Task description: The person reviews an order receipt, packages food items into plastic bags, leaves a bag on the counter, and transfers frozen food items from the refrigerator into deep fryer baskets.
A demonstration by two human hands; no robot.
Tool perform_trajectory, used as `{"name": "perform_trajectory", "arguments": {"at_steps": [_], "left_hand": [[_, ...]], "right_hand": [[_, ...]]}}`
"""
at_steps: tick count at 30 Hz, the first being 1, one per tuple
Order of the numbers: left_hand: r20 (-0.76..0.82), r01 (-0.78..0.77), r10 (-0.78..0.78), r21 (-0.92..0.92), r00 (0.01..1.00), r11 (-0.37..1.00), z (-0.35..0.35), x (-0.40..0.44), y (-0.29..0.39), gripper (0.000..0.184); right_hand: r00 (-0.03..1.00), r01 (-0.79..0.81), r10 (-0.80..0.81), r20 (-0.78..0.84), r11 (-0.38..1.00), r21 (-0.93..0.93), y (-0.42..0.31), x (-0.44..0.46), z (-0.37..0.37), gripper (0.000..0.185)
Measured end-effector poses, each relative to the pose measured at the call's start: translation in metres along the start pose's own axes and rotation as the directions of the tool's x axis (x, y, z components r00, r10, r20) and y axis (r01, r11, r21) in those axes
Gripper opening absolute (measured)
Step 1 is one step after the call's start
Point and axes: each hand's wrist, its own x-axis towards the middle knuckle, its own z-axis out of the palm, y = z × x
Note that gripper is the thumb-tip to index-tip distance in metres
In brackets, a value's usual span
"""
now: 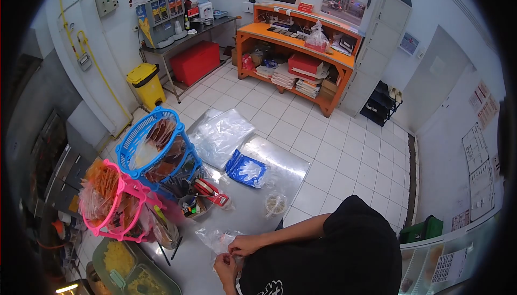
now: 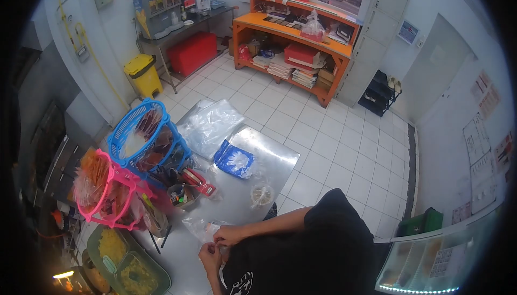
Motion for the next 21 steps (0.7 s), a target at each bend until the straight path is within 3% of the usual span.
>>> {"name": "perform_trajectory", "arguments": {"at_steps": [15, 21], "left_hand": [[0.000, 0.049, -0.049, -0.017, 0.999, 0.999, -0.003, -0.002, 0.002, 0.009], [0.024, 0.040, -0.040, 0.003, 0.999, 0.999, -0.004, 0.002, 0.004, 0.008]], "right_hand": [[1.000, -0.007, 0.005, -0.029, 0.998, -0.062, -0.001, 0.002, -0.002, 0.016], [1.000, 0.018, -0.018, 0.025, 1.000, 0.004, -0.004, 0.002, -0.008, 0.016]]}}
